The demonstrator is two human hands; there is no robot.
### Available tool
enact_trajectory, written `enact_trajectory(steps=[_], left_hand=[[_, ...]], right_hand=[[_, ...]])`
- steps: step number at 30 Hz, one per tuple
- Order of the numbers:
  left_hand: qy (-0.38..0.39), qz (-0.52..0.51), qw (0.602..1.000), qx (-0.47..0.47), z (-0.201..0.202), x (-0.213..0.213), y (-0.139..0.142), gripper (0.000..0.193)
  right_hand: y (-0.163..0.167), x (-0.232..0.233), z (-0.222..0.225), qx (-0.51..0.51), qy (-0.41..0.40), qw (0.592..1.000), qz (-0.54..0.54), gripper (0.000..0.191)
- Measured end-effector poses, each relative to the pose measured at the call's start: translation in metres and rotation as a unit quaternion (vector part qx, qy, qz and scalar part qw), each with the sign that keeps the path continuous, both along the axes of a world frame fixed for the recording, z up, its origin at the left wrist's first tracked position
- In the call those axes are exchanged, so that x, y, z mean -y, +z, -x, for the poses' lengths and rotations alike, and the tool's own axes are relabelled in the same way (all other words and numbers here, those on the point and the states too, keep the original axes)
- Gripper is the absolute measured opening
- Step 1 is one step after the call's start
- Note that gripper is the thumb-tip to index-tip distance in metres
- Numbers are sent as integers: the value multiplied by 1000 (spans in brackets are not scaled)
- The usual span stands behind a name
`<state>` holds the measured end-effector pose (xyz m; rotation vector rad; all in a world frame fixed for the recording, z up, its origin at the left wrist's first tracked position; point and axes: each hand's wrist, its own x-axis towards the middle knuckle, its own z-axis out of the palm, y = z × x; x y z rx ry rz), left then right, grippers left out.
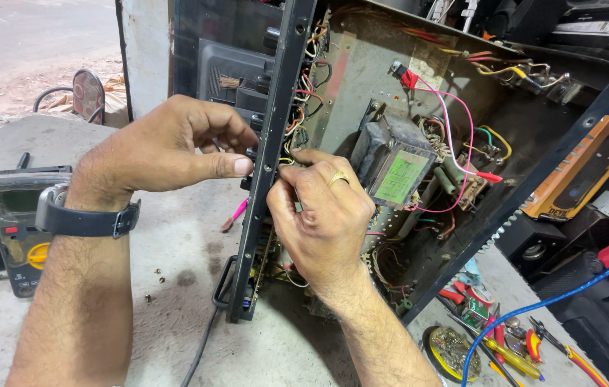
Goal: The person repairs an audio amplifier chassis on a workbench, holding the open case and working on its internal circuit boards and wiring by hand. They turn the front-panel knobs and switches, reposition the chassis, and manipulate wires and components inside while a multimeter with test leads sits connected nearby.
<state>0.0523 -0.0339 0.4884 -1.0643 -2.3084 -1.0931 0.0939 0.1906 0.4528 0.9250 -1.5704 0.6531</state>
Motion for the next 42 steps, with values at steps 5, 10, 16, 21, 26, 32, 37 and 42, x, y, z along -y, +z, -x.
enact_trajectory(steps=[5, 10, 16, 21, 26, 32, 37, 42], left_hand=[[-16, -1, 999, -32, 0, 5, -3, 40], [-38, -1, 997, -72, 8, 14, -9, 35], [-65, -26, 998, -7, 22, 16, -20, 29], [-29, -16, 999, -24, 24, 15, -22, 29], [10, 8, 999, -37, 15, 11, -19, 28], [14, 31, 999, -43, 11, 9, -16, 27], [-39, 8, 996, -74, 15, 13, -20, 31], [-27, 7, 990, -141, 19, 19, -25, 33]], right_hand=[[-3, 0, 0, -6, -4, 1000, -15, 16], [-6, 4, 6, -19, 6, 999, -26, 16], [-10, 3, 13, -32, 0, 998, -49, 17], [-14, 2, 16, -35, -6, 998, -54, 16], [-15, 1, 17, -33, 0, 998, -48, 16], [-14, 2, 14, -34, 3, 999, -41, 18], [-14, 1, 15, -34, 11, 998, -43, 18], [-14, 0, 15, -33, 10, 998, -43, 18]])
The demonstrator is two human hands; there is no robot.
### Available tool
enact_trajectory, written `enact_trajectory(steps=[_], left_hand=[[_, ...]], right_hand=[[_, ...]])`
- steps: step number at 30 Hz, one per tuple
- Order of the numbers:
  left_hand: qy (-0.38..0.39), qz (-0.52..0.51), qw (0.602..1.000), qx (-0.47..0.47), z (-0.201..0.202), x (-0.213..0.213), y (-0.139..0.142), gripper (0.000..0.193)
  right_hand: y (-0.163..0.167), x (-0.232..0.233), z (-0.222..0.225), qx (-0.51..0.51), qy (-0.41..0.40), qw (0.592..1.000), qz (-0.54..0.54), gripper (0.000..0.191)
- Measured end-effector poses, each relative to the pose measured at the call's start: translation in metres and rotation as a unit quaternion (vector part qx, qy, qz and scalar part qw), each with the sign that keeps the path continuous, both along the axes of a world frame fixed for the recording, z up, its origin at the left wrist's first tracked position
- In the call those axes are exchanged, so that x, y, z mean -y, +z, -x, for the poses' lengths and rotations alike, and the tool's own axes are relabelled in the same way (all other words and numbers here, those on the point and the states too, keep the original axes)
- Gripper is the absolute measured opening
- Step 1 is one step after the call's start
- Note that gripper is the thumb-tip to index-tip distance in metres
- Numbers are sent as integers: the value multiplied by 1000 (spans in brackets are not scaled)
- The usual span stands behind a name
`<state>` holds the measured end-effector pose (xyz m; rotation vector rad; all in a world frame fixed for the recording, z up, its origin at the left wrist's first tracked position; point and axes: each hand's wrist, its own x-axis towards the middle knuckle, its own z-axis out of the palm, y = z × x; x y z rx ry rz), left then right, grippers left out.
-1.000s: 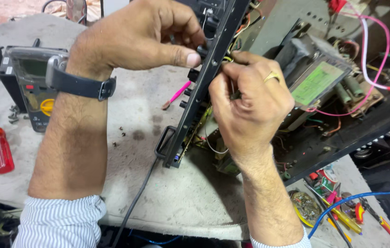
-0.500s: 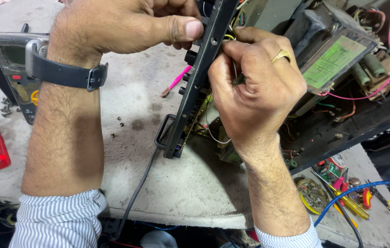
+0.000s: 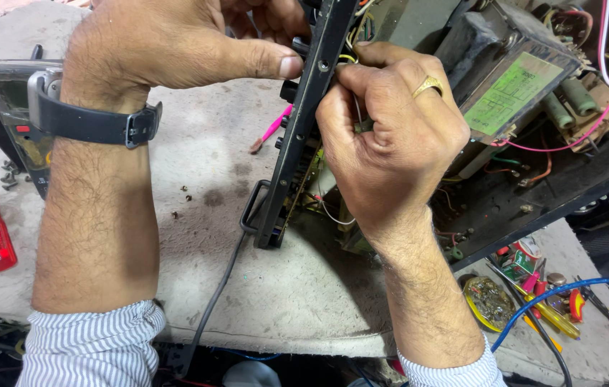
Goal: The person repairs an audio amplifier chassis on a workbench, holding the open case and working on its internal circuit boards and wiring by hand. They turn the front-panel knobs and switches, reposition the chassis, and manipulate wires and components inside while a multimeter with test leads sits connected nearby.
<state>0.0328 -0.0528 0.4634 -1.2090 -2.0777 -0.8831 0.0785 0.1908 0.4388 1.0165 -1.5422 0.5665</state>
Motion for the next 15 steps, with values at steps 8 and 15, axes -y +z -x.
enact_trajectory(steps=[8, 15], left_hand=[[-33, -11, 999, -1, -1, 1, 0, 38], [2, -23, 996, 91, -9, -11, 6, 35]], right_hand=[[1, -1, -2, 3, -1, 1000, -5, 18], [2, -2, -3, 3, 0, 1000, -3, 17]])
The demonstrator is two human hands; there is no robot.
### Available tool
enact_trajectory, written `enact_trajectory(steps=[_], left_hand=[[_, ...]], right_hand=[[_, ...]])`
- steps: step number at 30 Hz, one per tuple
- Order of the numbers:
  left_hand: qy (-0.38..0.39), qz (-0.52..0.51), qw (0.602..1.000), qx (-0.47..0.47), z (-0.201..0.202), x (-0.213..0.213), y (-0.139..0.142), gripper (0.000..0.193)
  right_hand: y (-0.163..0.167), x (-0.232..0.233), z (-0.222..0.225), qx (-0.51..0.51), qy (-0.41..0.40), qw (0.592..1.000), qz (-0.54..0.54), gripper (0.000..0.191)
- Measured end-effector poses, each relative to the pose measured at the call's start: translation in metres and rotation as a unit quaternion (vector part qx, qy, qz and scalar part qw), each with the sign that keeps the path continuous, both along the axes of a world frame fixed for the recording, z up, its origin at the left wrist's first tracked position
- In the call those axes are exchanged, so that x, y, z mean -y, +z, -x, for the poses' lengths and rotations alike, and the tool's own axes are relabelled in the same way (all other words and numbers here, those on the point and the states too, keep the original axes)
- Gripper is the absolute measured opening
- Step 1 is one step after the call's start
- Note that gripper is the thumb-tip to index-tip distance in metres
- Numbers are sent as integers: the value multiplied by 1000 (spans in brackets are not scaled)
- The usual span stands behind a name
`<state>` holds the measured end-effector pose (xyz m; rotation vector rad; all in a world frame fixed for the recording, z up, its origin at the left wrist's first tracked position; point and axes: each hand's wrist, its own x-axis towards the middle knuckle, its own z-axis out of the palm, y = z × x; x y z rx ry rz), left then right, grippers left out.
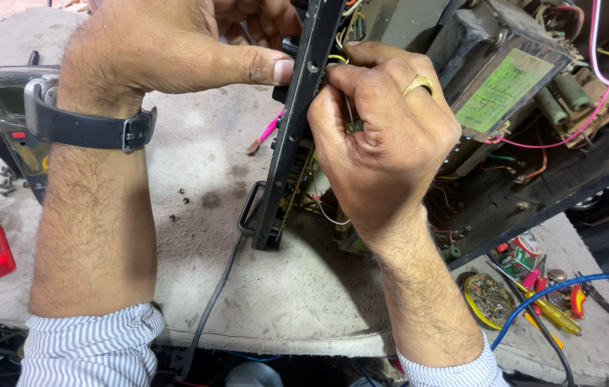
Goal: The person repairs an audio amplifier chassis on a workbench, holding the open case and working on its internal circuit boards and wiring by hand. They turn the front-panel knobs and switches, reposition the chassis, and manipulate wires and components inside while a multimeter with test leads sits connected nearby.
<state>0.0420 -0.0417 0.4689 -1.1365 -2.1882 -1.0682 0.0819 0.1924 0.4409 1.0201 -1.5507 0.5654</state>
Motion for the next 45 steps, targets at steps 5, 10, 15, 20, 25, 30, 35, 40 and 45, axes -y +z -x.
enact_trajectory(steps=[5, 10, 15, 20, 25, 30, 35, 40, 45], left_hand=[[-3, 16, 1000, -12, 0, 0, 0, 32], [-24, 11, 999, -30, 3, 5, -1, 35], [-52, -20, 998, 16, -1, 7, 2, 35], [-2, 3, 1000, -19, -9, 9, 12, 35], [4, 3, 1000, -2, -12, 7, 16, 34], [49, 19, 998, 32, -15, 5, 17, 32], [80, 22, 993, 82, -12, 1, 13, 31], [62, -47, 992, 104, -1, -5, 0, 34], [127, 46, 991, 9, 9, 3, -9, 32]], right_hand=[[1, 1, -1, -2, 0, 1000, -1, 16], [2, 1, 0, -3, 0, 1000, 4, 17], [4, 3, -4, -1, -5, 1000, 11, 17], [7, 11, -9, 17, -8, 1000, 25, 17], [7, 12, -11, 24, -10, 999, 30, 17], [6, 10, -12, 21, -17, 999, 29, 18], [5, 3, -14, 29, -7, 999, 27, 19], [6, 0, -17, 34, -12, 999, 41, 18], [10, -4, -21, 34, 1, 999, 43, 17]])
